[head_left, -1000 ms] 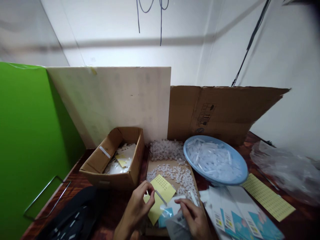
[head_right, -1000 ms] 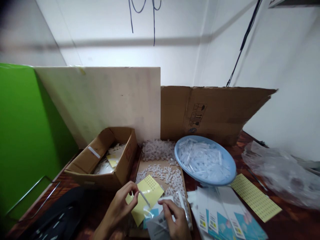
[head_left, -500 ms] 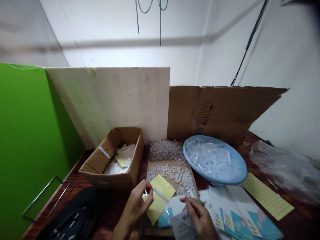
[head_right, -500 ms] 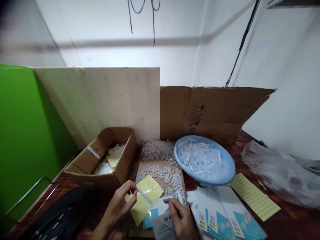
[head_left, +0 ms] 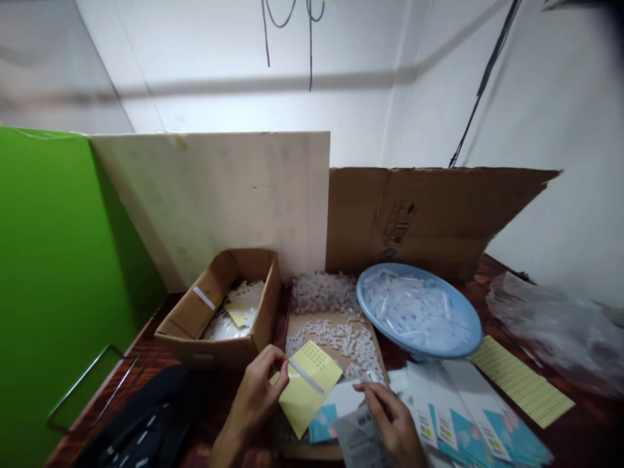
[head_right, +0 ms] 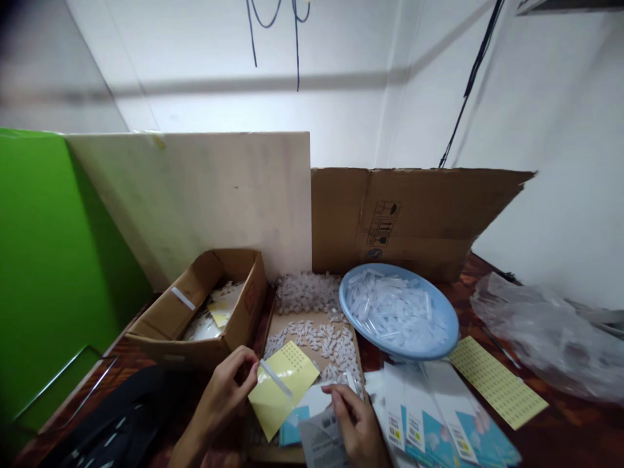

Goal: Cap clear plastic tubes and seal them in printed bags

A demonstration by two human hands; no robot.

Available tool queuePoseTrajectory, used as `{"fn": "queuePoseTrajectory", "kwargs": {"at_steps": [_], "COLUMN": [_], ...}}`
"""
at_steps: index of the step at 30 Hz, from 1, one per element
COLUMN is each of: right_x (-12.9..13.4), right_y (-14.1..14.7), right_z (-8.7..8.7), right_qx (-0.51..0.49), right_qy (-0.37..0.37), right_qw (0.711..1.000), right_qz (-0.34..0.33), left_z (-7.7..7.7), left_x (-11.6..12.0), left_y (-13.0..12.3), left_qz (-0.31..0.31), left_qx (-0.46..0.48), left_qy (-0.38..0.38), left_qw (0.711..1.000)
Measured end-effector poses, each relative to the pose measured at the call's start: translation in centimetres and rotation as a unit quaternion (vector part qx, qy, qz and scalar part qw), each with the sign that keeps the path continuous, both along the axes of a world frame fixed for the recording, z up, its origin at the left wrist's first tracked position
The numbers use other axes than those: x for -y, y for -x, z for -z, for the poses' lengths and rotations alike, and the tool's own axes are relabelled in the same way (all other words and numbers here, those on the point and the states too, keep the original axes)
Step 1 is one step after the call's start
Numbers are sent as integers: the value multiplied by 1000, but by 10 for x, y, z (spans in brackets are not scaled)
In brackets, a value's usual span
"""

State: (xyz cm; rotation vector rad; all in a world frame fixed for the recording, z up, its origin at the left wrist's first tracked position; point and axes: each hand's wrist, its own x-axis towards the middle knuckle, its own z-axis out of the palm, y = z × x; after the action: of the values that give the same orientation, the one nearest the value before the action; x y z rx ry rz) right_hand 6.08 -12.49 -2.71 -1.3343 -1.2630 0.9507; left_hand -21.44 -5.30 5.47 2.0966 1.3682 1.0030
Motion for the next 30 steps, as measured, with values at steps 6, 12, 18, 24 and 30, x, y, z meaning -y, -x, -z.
{"fn": "queuePoseTrajectory", "kwargs": {"at_steps": [6, 12, 18, 24, 30], "right_x": [1, 1, -1, -2, -1], "right_y": [-5, -6, -1, 7, 14], "right_z": [5, 4, -6, -18, -7], "right_qx": [11, 3, 40, 112, 132], "right_qy": [-3, -7, -43, -78, -105], "right_qw": [1000, 1000, 998, 990, 985], "right_qz": [20, 30, 19, -24, -21], "left_z": [-4, -15, -3, 13, 17], "left_x": [-5, 10, 33, 29, 24], "left_y": [6, -7, -53, -79, -80], "left_qz": [-9, 48, 102, 105, 95], "left_qx": [-12, 5, -20, -22, -29], "left_qy": [-11, -6, -76, -139, -124], "left_qw": [1000, 999, 992, 984, 987]}}
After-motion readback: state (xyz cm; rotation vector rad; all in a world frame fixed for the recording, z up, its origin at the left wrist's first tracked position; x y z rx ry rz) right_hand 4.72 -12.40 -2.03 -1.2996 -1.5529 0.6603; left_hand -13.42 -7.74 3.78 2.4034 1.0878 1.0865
